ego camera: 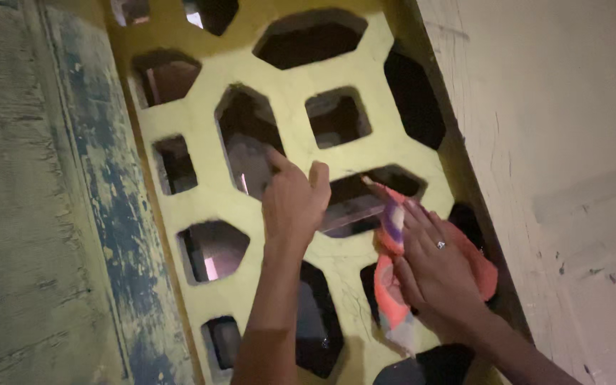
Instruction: The person wipes a yellow lattice-patterned wall with a multi-colored cloth. They systematically clean the surface, moving from the lower sections to the upper sections of the wall.
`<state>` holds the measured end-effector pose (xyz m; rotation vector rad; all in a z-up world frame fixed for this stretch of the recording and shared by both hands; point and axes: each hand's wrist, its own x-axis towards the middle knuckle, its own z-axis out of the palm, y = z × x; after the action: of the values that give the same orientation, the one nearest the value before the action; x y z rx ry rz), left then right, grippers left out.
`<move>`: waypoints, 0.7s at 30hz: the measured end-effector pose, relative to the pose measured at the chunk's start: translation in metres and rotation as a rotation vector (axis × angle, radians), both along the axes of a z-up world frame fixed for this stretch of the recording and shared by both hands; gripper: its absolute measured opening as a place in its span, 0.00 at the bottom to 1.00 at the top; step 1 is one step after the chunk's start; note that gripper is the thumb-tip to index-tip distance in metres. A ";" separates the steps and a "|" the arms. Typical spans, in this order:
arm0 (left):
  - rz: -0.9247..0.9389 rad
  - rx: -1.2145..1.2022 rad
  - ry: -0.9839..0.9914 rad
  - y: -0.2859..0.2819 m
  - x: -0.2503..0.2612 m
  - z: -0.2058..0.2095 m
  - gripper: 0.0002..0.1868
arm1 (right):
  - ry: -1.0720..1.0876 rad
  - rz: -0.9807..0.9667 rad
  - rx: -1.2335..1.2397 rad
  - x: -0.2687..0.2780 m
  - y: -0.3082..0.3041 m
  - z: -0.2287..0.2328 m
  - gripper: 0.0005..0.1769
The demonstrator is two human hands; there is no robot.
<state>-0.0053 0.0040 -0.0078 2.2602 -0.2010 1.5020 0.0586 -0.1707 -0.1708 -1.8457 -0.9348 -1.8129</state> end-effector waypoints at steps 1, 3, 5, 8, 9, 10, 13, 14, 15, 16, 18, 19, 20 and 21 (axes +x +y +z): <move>-0.045 0.029 -0.125 -0.002 0.000 -0.003 0.47 | 0.005 0.044 0.023 -0.002 0.003 -0.001 0.34; -0.049 0.149 -0.310 -0.005 -0.002 -0.021 0.53 | -0.009 0.104 0.087 -0.005 0.008 0.000 0.34; -0.040 0.248 -0.319 -0.020 -0.005 -0.055 0.49 | -0.050 0.137 0.168 -0.005 0.016 0.004 0.32; -0.153 0.321 -0.320 -0.041 -0.012 -0.103 0.41 | 0.604 1.333 0.419 -0.015 0.032 -0.003 0.30; -0.198 0.353 -0.347 -0.042 -0.013 -0.115 0.38 | 0.747 1.454 0.533 -0.020 0.040 -0.007 0.29; -0.258 0.283 -0.338 -0.041 -0.013 -0.122 0.34 | 0.892 1.571 0.651 -0.027 0.049 -0.011 0.30; -0.440 0.089 -0.274 -0.036 -0.005 -0.126 0.24 | 1.121 1.766 0.629 -0.045 0.047 -0.002 0.31; -0.503 0.039 -0.227 -0.031 -0.003 -0.124 0.21 | 1.159 1.807 0.558 -0.051 0.044 0.005 0.31; -0.563 -0.010 -0.183 -0.026 -0.001 -0.123 0.18 | 1.138 1.853 0.526 -0.059 0.038 0.013 0.34; -0.526 0.016 -0.261 -0.023 0.002 -0.119 0.18 | 1.116 1.898 0.495 -0.067 0.027 0.023 0.37; -0.440 0.071 -0.414 -0.015 0.007 -0.109 0.17 | 1.069 1.716 0.437 -0.075 0.017 0.050 0.38; -0.349 0.081 -0.466 -0.012 0.007 -0.106 0.16 | 1.034 1.491 0.417 -0.077 0.010 0.060 0.37; -0.258 0.092 -0.516 -0.009 0.009 -0.099 0.15 | 0.992 1.267 0.395 -0.078 0.005 0.066 0.36; -0.168 0.101 -0.566 -0.006 0.010 -0.093 0.14 | 0.787 1.024 0.342 -0.078 0.002 0.068 0.32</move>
<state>0.0042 -0.0025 -0.1009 1.7771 -0.6238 2.0351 -0.0195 -0.1684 -0.1029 -1.2624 -0.8985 -0.5108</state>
